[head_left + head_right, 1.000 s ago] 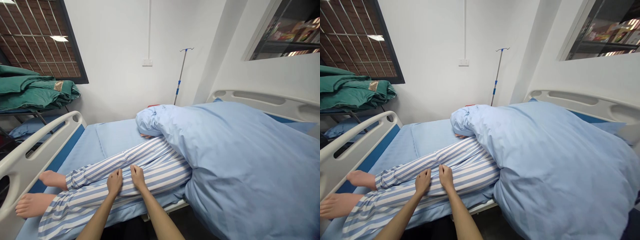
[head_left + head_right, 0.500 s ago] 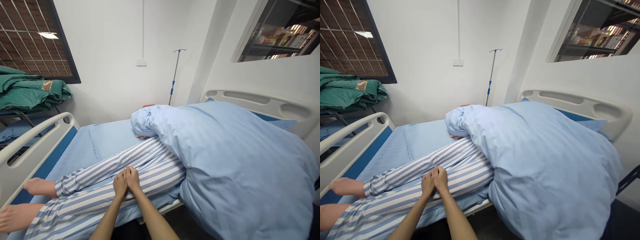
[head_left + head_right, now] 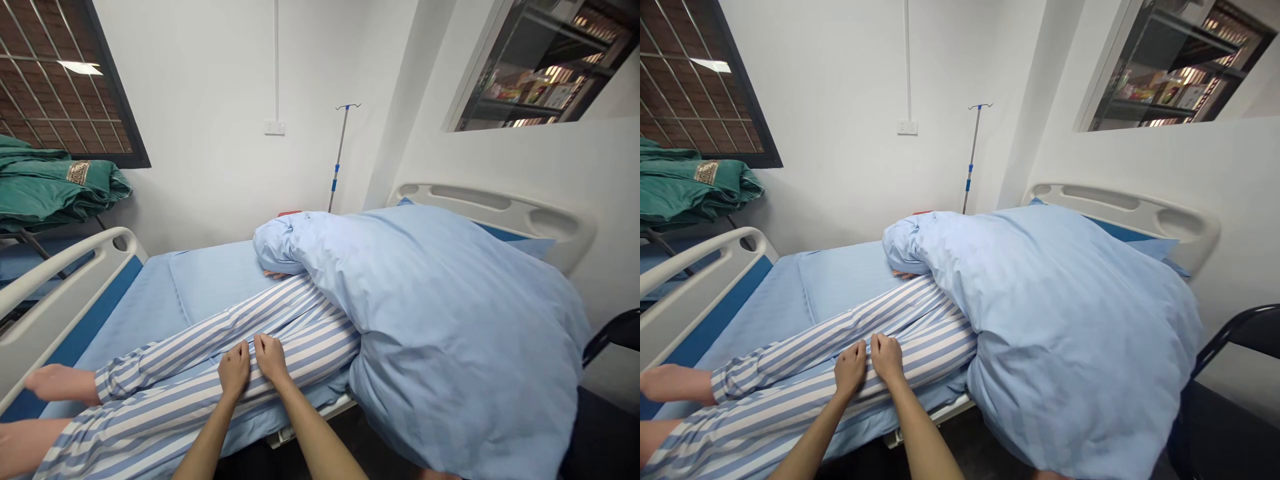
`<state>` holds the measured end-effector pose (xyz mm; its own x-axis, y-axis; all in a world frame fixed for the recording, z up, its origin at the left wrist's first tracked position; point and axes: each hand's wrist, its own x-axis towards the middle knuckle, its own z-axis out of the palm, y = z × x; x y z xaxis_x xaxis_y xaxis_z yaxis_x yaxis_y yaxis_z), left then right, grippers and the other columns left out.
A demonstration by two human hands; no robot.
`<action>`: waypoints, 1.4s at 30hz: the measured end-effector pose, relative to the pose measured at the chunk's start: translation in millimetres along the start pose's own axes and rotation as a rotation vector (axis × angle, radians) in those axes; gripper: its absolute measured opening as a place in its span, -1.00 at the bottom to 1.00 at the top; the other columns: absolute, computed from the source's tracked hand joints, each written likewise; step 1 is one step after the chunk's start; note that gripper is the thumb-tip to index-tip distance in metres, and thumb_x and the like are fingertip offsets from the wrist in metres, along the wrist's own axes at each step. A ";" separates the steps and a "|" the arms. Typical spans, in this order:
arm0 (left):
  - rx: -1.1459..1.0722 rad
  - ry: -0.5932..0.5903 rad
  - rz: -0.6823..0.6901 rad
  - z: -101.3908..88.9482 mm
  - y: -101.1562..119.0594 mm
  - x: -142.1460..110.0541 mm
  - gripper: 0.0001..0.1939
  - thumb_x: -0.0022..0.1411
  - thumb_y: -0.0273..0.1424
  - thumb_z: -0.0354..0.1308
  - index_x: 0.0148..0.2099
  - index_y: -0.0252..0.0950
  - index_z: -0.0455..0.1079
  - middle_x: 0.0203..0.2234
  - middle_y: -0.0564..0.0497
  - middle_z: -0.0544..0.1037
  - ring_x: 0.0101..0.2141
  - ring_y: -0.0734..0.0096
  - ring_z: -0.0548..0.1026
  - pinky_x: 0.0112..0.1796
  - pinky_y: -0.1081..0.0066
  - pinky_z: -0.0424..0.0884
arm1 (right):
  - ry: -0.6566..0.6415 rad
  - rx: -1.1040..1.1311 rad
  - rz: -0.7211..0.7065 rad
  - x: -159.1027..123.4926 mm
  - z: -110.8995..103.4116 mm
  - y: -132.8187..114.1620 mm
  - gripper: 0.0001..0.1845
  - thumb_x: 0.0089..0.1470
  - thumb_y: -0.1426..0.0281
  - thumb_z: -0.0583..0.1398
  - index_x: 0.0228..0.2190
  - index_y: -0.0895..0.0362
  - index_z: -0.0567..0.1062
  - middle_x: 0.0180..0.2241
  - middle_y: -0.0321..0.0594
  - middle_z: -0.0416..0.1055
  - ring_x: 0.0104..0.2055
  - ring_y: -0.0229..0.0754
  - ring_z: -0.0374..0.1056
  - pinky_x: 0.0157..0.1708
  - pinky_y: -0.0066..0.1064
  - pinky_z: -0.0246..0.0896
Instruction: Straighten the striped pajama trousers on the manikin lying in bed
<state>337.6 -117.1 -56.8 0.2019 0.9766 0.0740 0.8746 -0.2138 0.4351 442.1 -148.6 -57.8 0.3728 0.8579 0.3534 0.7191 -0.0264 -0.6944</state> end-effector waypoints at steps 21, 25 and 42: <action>-0.245 0.038 -0.058 22.0 38.3 3.0 -0.66 0.28 -0.32 -0.17 -0.39 -0.27 0.38 -0.40 -0.07 0.55 -0.40 0.42 0.42 -0.40 0.47 0.11 | 0.088 0.284 0.096 6.8 -5.0 0.7 -0.51 0.17 0.25 -0.09 -0.68 0.13 0.36 -0.67 -0.29 0.31 -0.58 -0.30 0.14 -0.56 -0.48 -0.10; -0.195 0.010 -0.063 20.6 43.7 1.5 -0.65 0.27 -0.31 -0.17 -0.39 -0.26 0.39 -0.40 -0.08 0.55 -0.40 0.38 0.42 -0.41 0.45 0.09 | 0.035 0.102 0.020 10.3 -27.0 3.5 -0.54 0.15 0.29 -0.05 -0.67 0.12 0.39 -0.64 -0.25 0.37 -0.58 -0.29 0.15 -0.53 -0.44 -0.16; -0.483 0.083 -0.043 27.2 76.7 4.3 -0.60 0.19 -0.22 -0.16 -0.61 -0.27 0.22 -0.66 0.04 0.41 -0.55 0.49 0.28 -0.47 0.47 0.10 | 0.167 0.101 0.097 2.5 -36.7 23.4 -0.55 0.19 0.29 -0.11 -0.63 0.11 0.34 -0.64 -0.24 0.36 -0.55 -0.27 0.20 -0.49 -0.43 -0.12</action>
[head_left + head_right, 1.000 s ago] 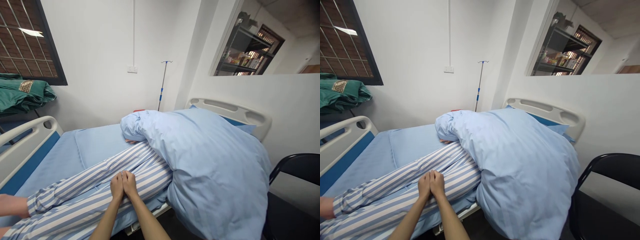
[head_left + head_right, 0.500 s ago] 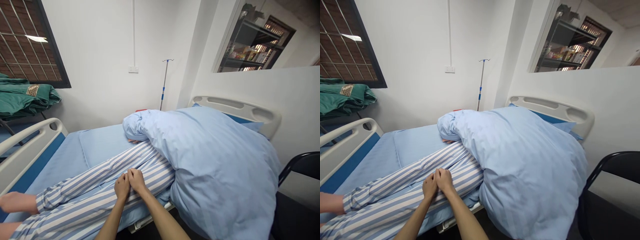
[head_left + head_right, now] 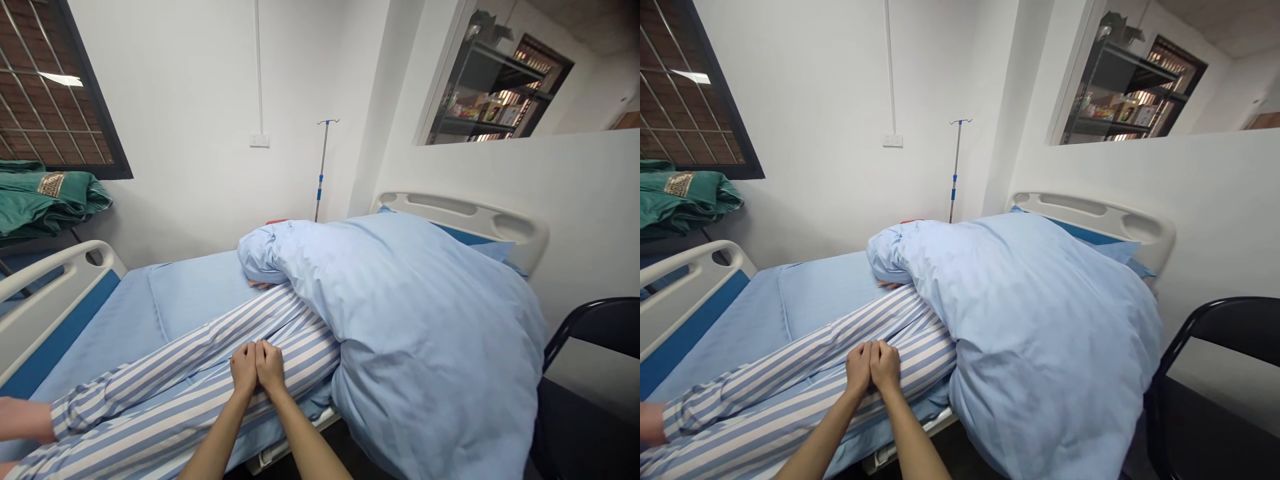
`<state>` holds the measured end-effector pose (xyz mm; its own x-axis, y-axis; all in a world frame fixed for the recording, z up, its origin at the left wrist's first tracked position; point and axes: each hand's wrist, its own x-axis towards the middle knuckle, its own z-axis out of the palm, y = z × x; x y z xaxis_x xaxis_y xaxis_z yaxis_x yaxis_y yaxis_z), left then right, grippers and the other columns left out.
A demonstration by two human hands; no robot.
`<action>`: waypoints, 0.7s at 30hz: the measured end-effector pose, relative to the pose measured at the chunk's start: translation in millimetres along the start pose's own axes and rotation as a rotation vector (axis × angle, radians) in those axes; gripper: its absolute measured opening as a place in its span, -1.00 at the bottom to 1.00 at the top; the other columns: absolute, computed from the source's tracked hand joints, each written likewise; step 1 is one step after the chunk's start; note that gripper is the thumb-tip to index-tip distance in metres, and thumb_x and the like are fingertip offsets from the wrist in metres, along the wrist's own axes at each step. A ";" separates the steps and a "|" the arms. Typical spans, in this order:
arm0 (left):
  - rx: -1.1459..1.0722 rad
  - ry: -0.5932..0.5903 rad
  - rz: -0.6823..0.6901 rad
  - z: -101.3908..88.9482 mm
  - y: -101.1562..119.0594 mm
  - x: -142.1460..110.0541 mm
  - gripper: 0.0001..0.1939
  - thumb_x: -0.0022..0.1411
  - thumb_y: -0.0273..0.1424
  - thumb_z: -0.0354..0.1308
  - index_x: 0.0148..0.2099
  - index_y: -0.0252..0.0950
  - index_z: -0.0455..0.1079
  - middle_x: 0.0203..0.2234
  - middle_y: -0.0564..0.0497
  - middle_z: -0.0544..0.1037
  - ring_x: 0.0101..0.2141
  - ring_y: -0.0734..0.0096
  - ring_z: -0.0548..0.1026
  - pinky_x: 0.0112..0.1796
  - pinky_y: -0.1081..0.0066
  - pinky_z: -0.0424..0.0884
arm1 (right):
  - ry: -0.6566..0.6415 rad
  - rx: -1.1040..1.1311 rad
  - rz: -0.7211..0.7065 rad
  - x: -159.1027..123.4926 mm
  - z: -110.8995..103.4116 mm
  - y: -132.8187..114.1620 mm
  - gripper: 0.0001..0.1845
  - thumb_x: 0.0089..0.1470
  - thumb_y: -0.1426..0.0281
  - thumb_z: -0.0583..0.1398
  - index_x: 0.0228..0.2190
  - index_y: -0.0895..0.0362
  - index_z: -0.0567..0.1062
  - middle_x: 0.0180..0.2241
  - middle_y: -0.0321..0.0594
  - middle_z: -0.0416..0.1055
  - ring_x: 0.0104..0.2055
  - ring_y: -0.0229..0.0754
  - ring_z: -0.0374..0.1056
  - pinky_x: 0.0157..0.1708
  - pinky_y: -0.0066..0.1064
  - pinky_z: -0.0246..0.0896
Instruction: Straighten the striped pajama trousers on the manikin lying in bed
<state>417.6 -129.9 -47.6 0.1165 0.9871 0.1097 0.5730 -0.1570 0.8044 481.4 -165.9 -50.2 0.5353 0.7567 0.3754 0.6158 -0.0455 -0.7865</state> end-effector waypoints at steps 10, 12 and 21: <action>0.004 -0.003 0.075 14.6 -10.7 -5.5 -0.62 0.22 -0.25 -0.17 -0.50 -0.28 0.33 -0.56 -0.03 0.49 -0.50 0.46 0.34 -0.43 0.47 0.10 | -0.047 0.114 0.018 4.4 0.6 3.2 -0.53 0.18 0.27 -0.10 -0.66 0.14 0.34 -0.65 -0.27 0.35 -0.57 -0.30 0.18 -0.53 -0.49 -0.09; 0.009 -0.002 0.086 14.2 -11.8 -5.6 -0.64 0.22 -0.28 -0.17 -0.49 -0.28 0.33 -0.55 -0.04 0.49 -0.50 0.46 0.34 -0.43 0.47 0.09 | -0.097 0.039 -0.016 7.7 -4.5 0.6 -0.53 0.18 0.29 -0.10 -0.66 0.14 0.36 -0.64 -0.26 0.37 -0.57 -0.31 0.18 -0.53 -0.48 -0.12; 0.078 -0.011 0.078 12.2 -3.4 -9.9 -0.60 0.22 -0.26 -0.20 -0.53 -0.27 0.32 -0.53 -0.04 0.51 -0.48 0.44 0.35 -0.43 0.47 0.07 | -0.138 -0.254 -0.155 21.3 -29.2 8.0 -0.58 0.19 0.34 -0.07 -0.58 0.12 0.43 -0.56 -0.23 0.46 -0.53 -0.30 0.25 -0.48 -0.40 -0.21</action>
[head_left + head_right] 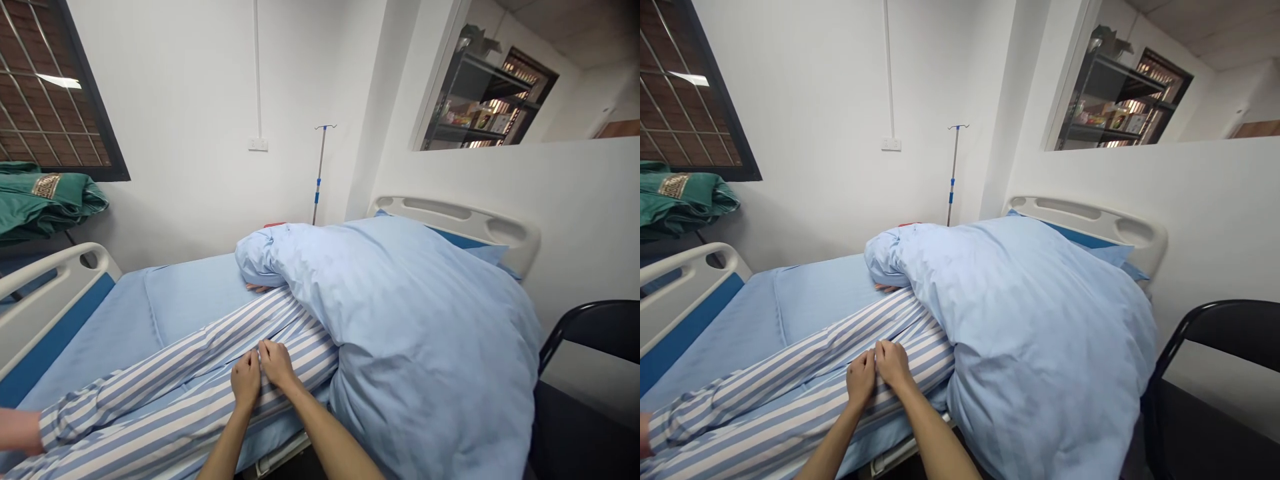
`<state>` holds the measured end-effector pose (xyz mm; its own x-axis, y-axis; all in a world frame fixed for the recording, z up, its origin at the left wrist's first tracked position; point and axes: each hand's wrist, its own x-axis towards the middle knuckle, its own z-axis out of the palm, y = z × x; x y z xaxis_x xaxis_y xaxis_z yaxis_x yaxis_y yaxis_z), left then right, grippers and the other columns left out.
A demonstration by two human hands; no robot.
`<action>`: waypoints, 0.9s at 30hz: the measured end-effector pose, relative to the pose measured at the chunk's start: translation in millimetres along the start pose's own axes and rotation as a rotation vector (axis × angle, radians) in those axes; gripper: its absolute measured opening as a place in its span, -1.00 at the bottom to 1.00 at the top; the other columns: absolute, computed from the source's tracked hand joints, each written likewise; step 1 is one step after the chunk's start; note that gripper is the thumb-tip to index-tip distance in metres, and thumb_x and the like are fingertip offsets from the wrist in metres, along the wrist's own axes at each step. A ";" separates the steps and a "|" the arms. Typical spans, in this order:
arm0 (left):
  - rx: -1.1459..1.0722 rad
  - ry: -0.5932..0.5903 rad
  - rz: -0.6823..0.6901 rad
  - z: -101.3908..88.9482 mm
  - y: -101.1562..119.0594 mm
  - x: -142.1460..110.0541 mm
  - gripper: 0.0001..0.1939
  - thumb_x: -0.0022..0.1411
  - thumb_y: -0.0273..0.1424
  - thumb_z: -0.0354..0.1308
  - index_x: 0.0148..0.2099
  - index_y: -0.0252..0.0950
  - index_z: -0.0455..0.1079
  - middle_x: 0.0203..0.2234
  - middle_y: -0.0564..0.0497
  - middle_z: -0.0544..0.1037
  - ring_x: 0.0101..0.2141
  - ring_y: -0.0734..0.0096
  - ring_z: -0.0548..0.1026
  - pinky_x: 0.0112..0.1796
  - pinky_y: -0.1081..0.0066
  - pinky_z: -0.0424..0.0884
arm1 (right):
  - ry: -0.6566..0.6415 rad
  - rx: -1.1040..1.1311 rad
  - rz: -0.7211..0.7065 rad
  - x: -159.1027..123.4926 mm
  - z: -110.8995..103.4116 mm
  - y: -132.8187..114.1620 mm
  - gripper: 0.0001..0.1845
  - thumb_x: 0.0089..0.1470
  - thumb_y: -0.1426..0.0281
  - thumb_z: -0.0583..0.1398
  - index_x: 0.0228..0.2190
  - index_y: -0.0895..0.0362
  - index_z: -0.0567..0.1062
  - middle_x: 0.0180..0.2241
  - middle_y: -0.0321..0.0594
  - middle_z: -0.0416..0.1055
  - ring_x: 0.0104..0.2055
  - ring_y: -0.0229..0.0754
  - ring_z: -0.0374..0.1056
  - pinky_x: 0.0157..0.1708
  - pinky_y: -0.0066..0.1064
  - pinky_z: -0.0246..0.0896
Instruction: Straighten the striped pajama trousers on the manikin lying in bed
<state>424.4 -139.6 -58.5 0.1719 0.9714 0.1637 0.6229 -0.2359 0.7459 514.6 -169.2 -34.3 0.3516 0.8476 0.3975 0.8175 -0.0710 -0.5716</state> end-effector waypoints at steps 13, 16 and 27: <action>-0.168 0.003 0.036 0.9 20.0 11.3 -0.60 0.14 -0.25 -0.10 -0.68 -0.28 0.19 -0.75 0.08 0.30 -0.59 0.49 0.24 -0.49 0.48 0.08 | 0.111 0.270 0.105 -0.5 11.6 10.7 -0.51 0.18 0.28 -0.10 -0.70 0.13 0.29 -0.66 -0.25 0.36 -0.58 -0.29 0.19 -0.52 -0.43 -0.16; -0.280 0.002 0.016 11.4 27.6 13.9 -0.58 0.18 -0.23 -0.14 -0.63 -0.29 0.26 -0.71 0.06 0.36 -0.57 0.46 0.30 -0.48 0.48 0.15 | 0.166 0.389 0.186 2.2 14.6 13.2 -0.53 0.17 0.27 -0.12 -0.69 0.11 0.28 -0.63 -0.23 0.36 -0.55 -0.26 0.21 -0.51 -0.44 -0.09; 0.203 0.003 0.124 35.8 12.1 4.9 -0.70 0.22 -0.44 -0.12 -0.18 -0.28 0.45 -0.39 -0.09 0.55 -0.36 0.40 0.47 -0.35 0.49 0.24 | 0.112 0.378 0.209 7.4 0.4 11.5 -0.61 0.12 0.34 -0.09 -0.70 0.10 0.22 -0.65 -0.30 0.28 -0.56 -0.29 0.13 -0.51 -0.45 -0.09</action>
<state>460.1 -138.6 -71.8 0.2546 0.9348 0.2476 0.7378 -0.3533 0.5752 526.4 -163.5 -38.1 0.5557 0.7719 0.3089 0.5064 -0.0196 -0.8621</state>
